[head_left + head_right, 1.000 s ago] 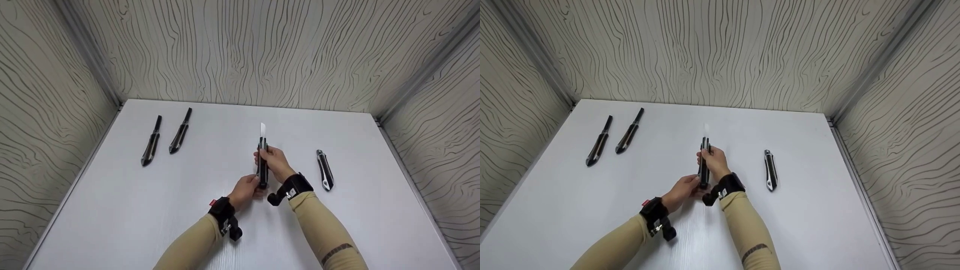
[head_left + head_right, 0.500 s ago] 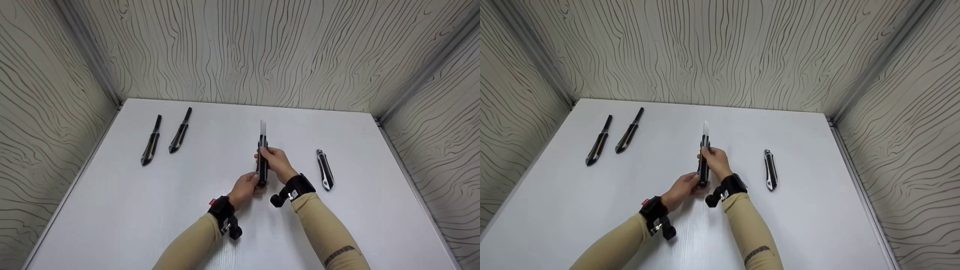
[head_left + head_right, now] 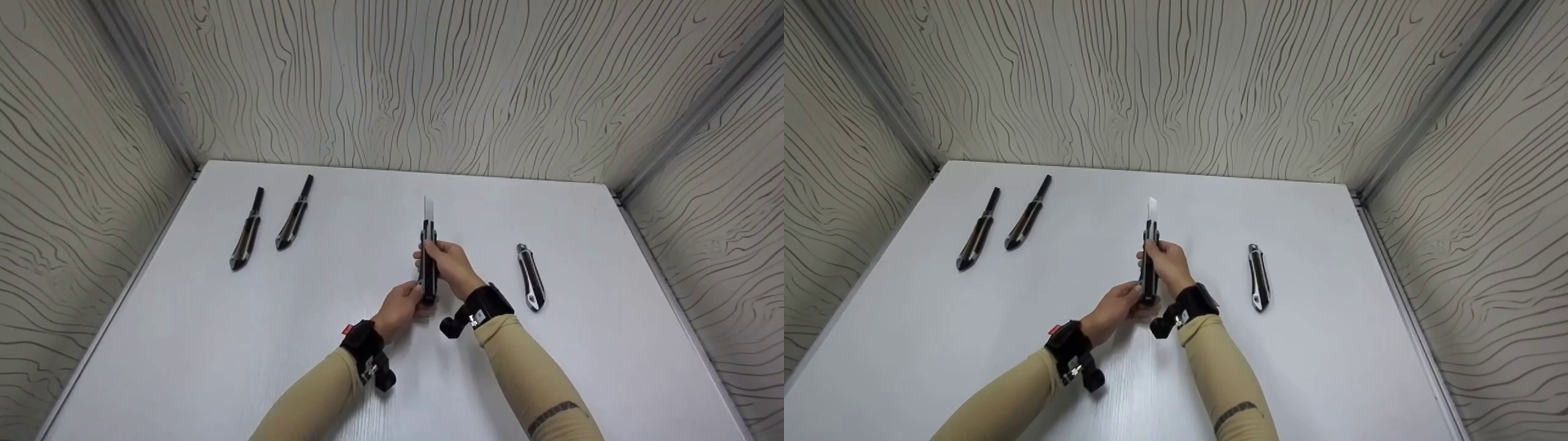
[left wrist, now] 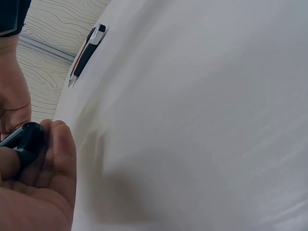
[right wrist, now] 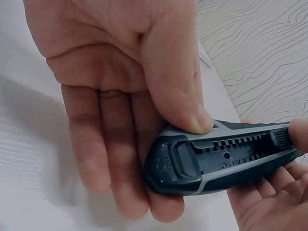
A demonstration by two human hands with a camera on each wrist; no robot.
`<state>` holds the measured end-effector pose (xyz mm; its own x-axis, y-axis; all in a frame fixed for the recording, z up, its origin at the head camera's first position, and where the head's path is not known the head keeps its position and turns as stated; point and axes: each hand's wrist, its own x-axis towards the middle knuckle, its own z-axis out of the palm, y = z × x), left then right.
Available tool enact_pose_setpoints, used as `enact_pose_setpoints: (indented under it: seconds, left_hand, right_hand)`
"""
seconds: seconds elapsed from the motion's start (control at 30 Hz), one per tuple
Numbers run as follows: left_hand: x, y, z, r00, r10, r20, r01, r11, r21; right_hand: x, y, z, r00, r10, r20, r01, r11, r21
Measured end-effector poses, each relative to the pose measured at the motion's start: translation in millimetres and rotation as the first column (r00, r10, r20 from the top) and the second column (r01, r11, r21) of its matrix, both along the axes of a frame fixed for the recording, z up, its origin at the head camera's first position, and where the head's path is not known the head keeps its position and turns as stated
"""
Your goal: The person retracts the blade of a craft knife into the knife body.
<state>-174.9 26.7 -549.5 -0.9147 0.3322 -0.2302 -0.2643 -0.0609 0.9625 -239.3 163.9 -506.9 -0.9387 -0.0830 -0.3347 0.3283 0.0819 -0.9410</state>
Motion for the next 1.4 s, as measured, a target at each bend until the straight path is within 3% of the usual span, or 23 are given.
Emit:
enact_pose_setpoints:
  seconds: [0.83, 1.17, 1.4]
  left_hand:
    - [0.9, 1.2, 0.4, 1.0, -0.009, 0.015, 0.009, 1.0, -0.006]
    - [-0.9, 1.5, -3.4, 0.999, -0.023, 0.028, 0.021, 0.998, 0.061]
    - [0.1, 2.2, -2.8, 1.0, -0.014, 0.02, 0.013, 1.0, 0.024]
  right_hand:
    - [3.4, -5.0, 0.5, 0.998, -0.064, 0.026, 0.064, 0.998, -0.009]
    - [4.5, -5.8, 0.1, 0.999, -0.05, 0.011, 0.05, 0.999, 0.004]
    - [4.7, -4.5, 0.4, 0.998, -0.053, 0.019, 0.053, 0.999, -0.004]
